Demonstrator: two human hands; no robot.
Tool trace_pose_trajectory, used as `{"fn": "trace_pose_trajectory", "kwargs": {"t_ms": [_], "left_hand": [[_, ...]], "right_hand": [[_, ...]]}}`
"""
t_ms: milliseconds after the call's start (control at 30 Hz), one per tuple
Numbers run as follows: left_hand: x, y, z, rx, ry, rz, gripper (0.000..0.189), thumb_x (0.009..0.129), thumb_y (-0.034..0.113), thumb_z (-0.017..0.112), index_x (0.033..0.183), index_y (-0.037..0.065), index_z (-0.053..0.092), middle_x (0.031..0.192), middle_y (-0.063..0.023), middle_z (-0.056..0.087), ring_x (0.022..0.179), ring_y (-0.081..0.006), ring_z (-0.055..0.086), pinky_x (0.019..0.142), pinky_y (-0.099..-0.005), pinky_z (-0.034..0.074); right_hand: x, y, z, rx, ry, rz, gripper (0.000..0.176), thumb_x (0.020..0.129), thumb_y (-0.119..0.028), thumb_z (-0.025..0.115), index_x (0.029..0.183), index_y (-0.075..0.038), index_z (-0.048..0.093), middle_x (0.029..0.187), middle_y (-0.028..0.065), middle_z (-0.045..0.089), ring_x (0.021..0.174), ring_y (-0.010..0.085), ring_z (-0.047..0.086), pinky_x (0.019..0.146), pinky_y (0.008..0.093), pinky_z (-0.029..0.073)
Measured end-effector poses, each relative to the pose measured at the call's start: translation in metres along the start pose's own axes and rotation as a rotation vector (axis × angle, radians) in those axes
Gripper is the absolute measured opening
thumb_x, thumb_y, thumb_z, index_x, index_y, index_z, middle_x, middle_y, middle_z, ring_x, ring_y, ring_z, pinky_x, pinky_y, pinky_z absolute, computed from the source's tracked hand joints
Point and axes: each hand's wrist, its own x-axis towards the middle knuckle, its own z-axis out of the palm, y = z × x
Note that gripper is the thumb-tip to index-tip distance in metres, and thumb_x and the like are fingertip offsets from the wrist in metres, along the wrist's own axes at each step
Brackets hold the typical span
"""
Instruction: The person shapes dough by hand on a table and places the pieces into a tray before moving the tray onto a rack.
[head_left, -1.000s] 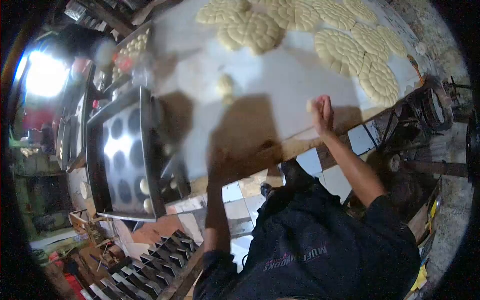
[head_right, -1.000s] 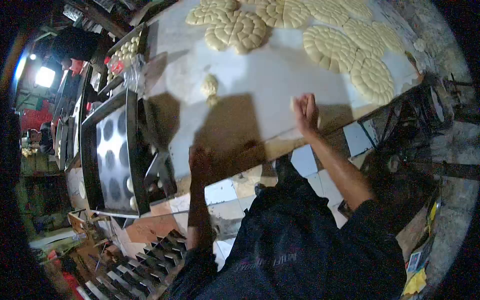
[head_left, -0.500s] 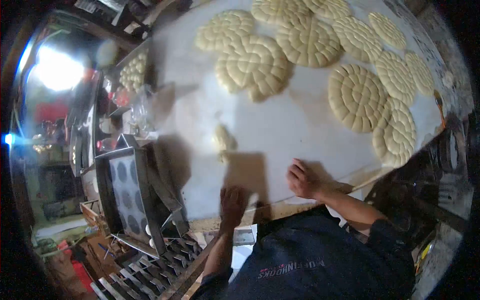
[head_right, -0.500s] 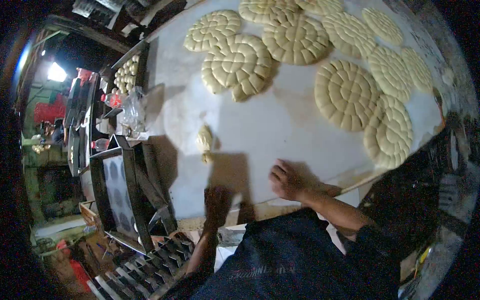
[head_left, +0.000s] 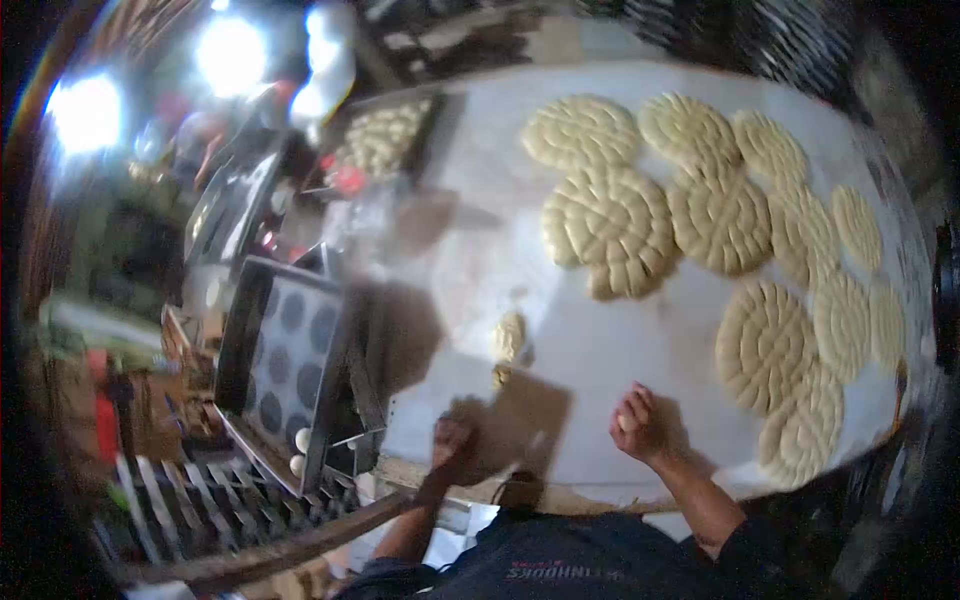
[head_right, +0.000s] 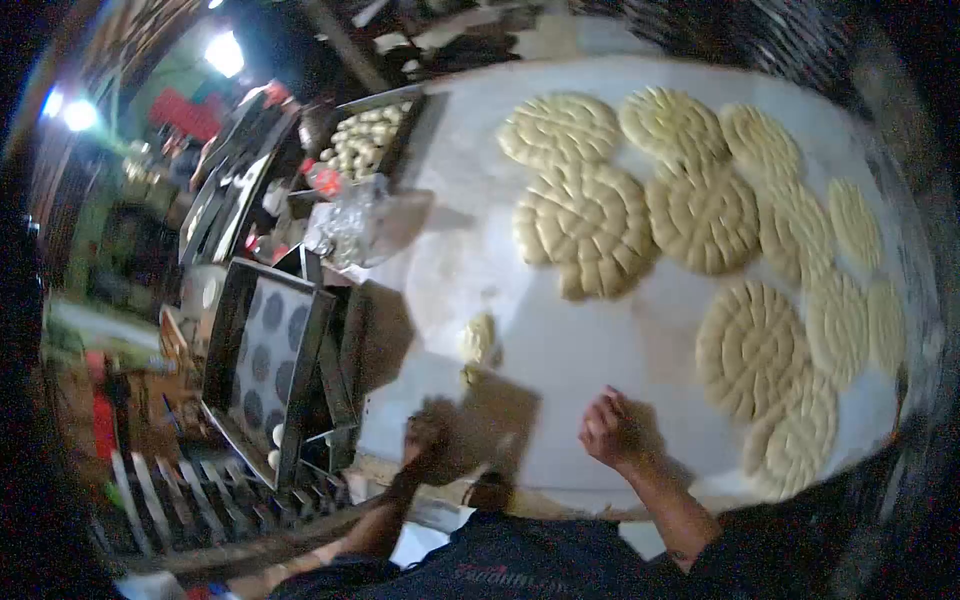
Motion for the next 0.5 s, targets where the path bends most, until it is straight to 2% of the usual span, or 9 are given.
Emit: {"fn": "trace_pose_trajectory", "kwargs": {"t_ms": [67, 100, 133, 200, 233, 300, 333, 400, 500], "left_hand": [[0.014, -0.015, -0.029, 0.624, 0.230, 0.165, 0.048, 0.089, 0.022, 0.054, 0.134, 0.005, 0.049, 0.144, -0.0166, 0.044, 0.130, -0.0297, 0.043, 0.104, -0.0486, 0.038], [0.023, -0.027, -0.033, 0.570, 0.257, 0.143, 0.047, 0.086, 0.021, 0.058, 0.130, 0.006, 0.051, 0.136, -0.0165, 0.048, 0.123, -0.0306, 0.048, 0.100, -0.0477, 0.041], [0.044, -0.032, -0.028, 0.304, 0.268, 0.080, 0.046, 0.083, 0.019, 0.062, 0.126, 0.007, 0.053, 0.128, -0.0164, 0.053, 0.115, -0.0316, 0.052, 0.096, -0.0469, 0.043], [0.087, -0.028, -0.010, -0.117, 0.365, -0.030, 0.044, 0.077, 0.017, 0.070, 0.119, 0.010, 0.058, 0.112, -0.0162, 0.061, 0.101, -0.0334, 0.060, 0.088, -0.0452, 0.048], [0.097, -0.010, -0.018, -0.209, 0.414, -0.030, 0.039, 0.076, 0.015, 0.069, 0.114, 0.011, 0.059, 0.107, -0.0158, 0.062, 0.099, -0.0344, 0.060, 0.086, -0.0457, 0.047], [0.116, 0.018, -0.017, -0.616, 0.514, 0.127, 0.027, 0.083, 0.016, 0.063, 0.109, 0.012, 0.063, 0.102, -0.0135, 0.065, 0.094, -0.0355, 0.060, 0.083, -0.0452, 0.046], [0.107, 0.024, 0.001, -0.672, 0.481, 0.082, 0.029, 0.082, 0.016, 0.063, 0.111, 0.010, 0.061, 0.105, -0.0143, 0.063, 0.096, -0.0357, 0.059, 0.084, -0.0449, 0.046], [0.075, 0.034, 0.042, -0.670, 0.360, -0.015, 0.035, 0.081, 0.016, 0.064, 0.115, 0.008, 0.058, 0.110, -0.0158, 0.060, 0.100, -0.0360, 0.057, 0.087, -0.0444, 0.046], [0.003, 0.025, 0.037, -0.544, 0.201, 0.017, 0.044, 0.080, 0.016, 0.065, 0.122, 0.005, 0.053, 0.118, -0.0181, 0.055, 0.105, -0.0365, 0.055, 0.091, -0.0435, 0.045]], "right_hand": [[0.022, 0.017, -0.017, -0.124, 0.106, 0.138, 0.007, 0.078, -0.007, 0.057, 0.082, -0.001, 0.054, 0.088, 0.0173, 0.054, 0.092, 0.0393, 0.052, 0.092, 0.0508, 0.043], [0.041, 0.016, -0.023, -0.204, 0.186, 0.233, 0.008, 0.078, -0.007, 0.056, 0.084, -0.001, 0.054, 0.088, 0.0170, 0.054, 0.092, 0.0391, 0.051, 0.089, 0.0495, 0.043], [0.063, 0.007, -0.028, -0.186, 0.175, 0.147, 0.008, 0.078, -0.007, 0.056, 0.084, -0.001, 0.054, 0.088, 0.0170, 0.054, 0.092, 0.0391, 0.051, 0.089, 0.0495, 0.043], [0.101, -0.022, -0.027, -0.288, 0.091, 0.567, 0.009, 0.081, -0.008, 0.055, 0.087, -0.002, 0.053, 0.090, 0.0172, 0.053, 0.094, 0.0393, 0.050, 0.087, 0.0490, 0.042], [0.105, -0.017, -0.003, -0.277, 0.079, 0.506, 0.009, 0.081, -0.008, 0.055, 0.087, -0.002, 0.053, 0.090, 0.0172, 0.053, 0.094, 0.0393, 0.050, 0.087, 0.0490, 0.042], [0.094, 0.001, 0.050, -0.203, 0.423, 0.520, 0.008, 0.083, -0.006, 0.056, 0.090, -0.005, 0.052, 0.093, 0.0144, 0.054, 0.092, 0.0356, 0.053, 0.082, 0.0484, 0.044], [0.088, -0.018, 0.049, -0.199, 0.409, 0.498, 0.008, 0.083, -0.006, 0.056, 0.090, -0.005, 0.052, 0.093, 0.0144, 0.054, 0.092, 0.0356, 0.053, 0.082, 0.0484, 0.044], [0.076, -0.068, 0.027, -0.125, 0.102, 0.390, 0.006, 0.085, -0.001, 0.051, 0.089, -0.004, 0.053, 0.093, 0.0142, 0.054, 0.092, 0.0352, 0.053, 0.082, 0.0470, 0.044], [0.042, -0.056, 0.010, -0.145, -0.019, 0.329, 0.009, 0.084, -0.008, 0.052, 0.088, -0.001, 0.055, 0.092, 0.0162, 0.057, 0.093, 0.0329, 0.053, 0.081, 0.0437, 0.044]]}}
